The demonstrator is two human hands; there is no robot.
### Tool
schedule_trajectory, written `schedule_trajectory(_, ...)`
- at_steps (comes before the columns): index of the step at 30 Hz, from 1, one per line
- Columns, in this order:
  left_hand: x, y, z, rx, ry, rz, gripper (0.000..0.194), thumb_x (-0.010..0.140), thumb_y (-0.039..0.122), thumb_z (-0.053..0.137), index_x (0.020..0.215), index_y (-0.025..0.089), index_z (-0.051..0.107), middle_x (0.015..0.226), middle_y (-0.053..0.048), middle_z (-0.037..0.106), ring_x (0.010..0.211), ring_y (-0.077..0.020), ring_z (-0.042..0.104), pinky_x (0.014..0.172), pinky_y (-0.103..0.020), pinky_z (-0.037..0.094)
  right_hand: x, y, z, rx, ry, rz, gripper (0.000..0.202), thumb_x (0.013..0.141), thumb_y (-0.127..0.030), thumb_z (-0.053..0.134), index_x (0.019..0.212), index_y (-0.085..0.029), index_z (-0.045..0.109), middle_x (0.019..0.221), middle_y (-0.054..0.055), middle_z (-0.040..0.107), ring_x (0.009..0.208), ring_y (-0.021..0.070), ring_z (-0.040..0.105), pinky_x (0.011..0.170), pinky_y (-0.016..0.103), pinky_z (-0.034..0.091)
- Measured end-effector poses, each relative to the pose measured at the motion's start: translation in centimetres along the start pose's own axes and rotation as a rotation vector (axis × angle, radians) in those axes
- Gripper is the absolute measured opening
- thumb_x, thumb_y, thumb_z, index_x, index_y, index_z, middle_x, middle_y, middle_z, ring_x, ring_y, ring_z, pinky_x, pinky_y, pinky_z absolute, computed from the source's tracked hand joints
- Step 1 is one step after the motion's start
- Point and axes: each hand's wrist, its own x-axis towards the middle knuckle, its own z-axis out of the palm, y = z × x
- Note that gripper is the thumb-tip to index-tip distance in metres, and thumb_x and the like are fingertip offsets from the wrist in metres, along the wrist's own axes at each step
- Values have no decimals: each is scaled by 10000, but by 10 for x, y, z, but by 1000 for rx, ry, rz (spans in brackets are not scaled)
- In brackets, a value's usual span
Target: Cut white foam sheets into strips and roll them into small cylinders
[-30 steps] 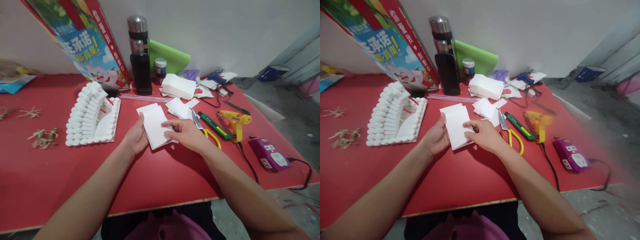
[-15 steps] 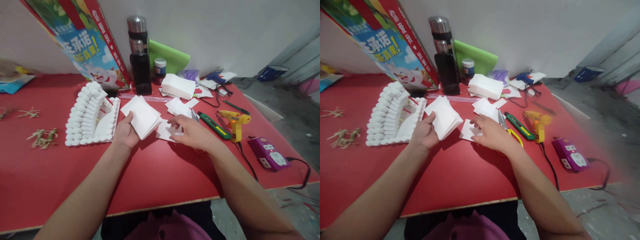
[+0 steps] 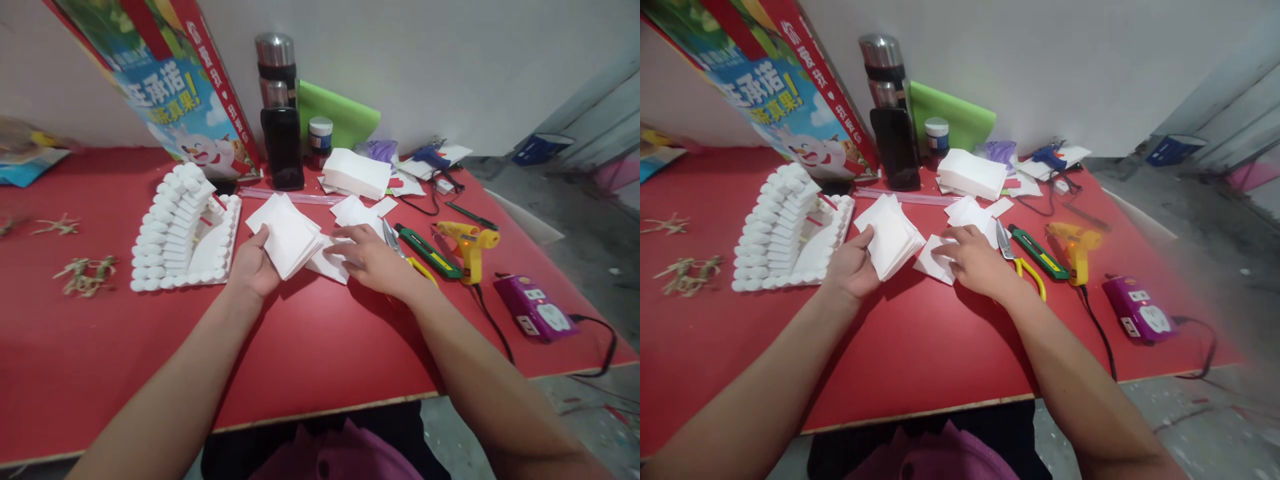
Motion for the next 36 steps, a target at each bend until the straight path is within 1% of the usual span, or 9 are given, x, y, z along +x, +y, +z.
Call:
schedule_trajectory(5, -1, -1, 2, -2, -24, -11, 502, 1080, 292, 403, 1512, 57, 507, 1094, -171, 810, 1054, -301, 781, 1104, -493, 545, 5, -2, -2, 64, 355, -36, 215, 982, -127, 525, 998, -205, 726, 1205, 130, 745, 1146, 291, 660, 1002, 509, 537)
schedule_trajectory(12, -3, -6, 3, 88, 4, -36, 417, 1067, 251, 456, 1404, 60, 608, 1178, -175, 794, 1144, -297, 753, 1144, -510, 515, 0, 8, -29, 246, 909, 404, 93, 867, -238, 724, 828, -219, 641, 751, -10, 661, 652, 154, 616, 645, 305, 549)
schedule_trajectory(15, -4, -12, 2, 172, -19, -52, 399, 1060, 254, 476, 1366, 50, 632, 1253, -207, 762, 1202, -318, 726, 1126, -515, 531, 2, 14, -32, 559, 966, 518, 186, 793, -234, 763, 749, -230, 582, 665, -43, 573, 560, 128, 545, 509, 266, 516)
schedule_trajectory(19, -3, -19, -1, 254, -51, -38, 346, 1045, 241, 516, 1291, 60, 678, 1284, -203, 750, 1202, -334, 724, 1111, -536, 542, 5, 19, -28, 929, 900, 597, 251, 709, -237, 798, 721, -225, 548, 643, -59, 525, 542, 115, 531, 449, 245, 506)
schedule_trajectory(25, -4, -21, -4, 318, -91, -60, 336, 1034, 246, 544, 1251, 42, 699, 1169, -235, 781, 1040, -330, 784, 1053, -516, 583, 6, 10, -18, 683, 1061, 462, 249, 806, -240, 768, 770, -239, 522, 731, -36, 599, 705, 152, 649, 652, 298, 582)
schedule_trajectory(27, -4, -22, -5, 346, -124, -77, 329, 1029, 247, 556, 1224, 30, 709, 1137, -246, 785, 963, -320, 798, 1011, -495, 607, 5, -4, -14, 551, 1021, 312, 210, 878, -236, 711, 819, -251, 510, 954, 30, 723, 962, 210, 723, 843, 384, 605)
schedule_trajectory(30, -3, -23, -7, 351, -163, -103, 311, 1019, 229, 568, 1197, 25, 720, 1069, -244, 797, 887, -312, 805, 939, -471, 636, 3, -27, -7, 377, 677, 76, 160, 928, -187, 628, 868, -265, 502, 1248, 91, 746, 1214, 263, 693, 1023, 492, 555)
schedule_trajectory(33, -1, -23, -8, 347, -199, -104, 281, 982, 167, 584, 1174, 30, 738, 988, -212, 811, 835, -308, 803, 887, -458, 648, 3, -39, 1, 230, 349, -165, 136, 941, -140, 571, 909, -266, 530, 1291, 99, 749, 1271, 267, 676, 1061, 520, 531)
schedule_trajectory(36, 1, -22, -7, 350, -236, -117, 275, 937, 104, 571, 1123, 30, 759, 963, -191, 813, 834, -296, 799, 879, -425, 645, 5, -42, 9, 156, 253, -316, 132, 979, -129, 524, 998, -254, 564, 1272, 107, 762, 1275, 263, 680, 1049, 513, 539)
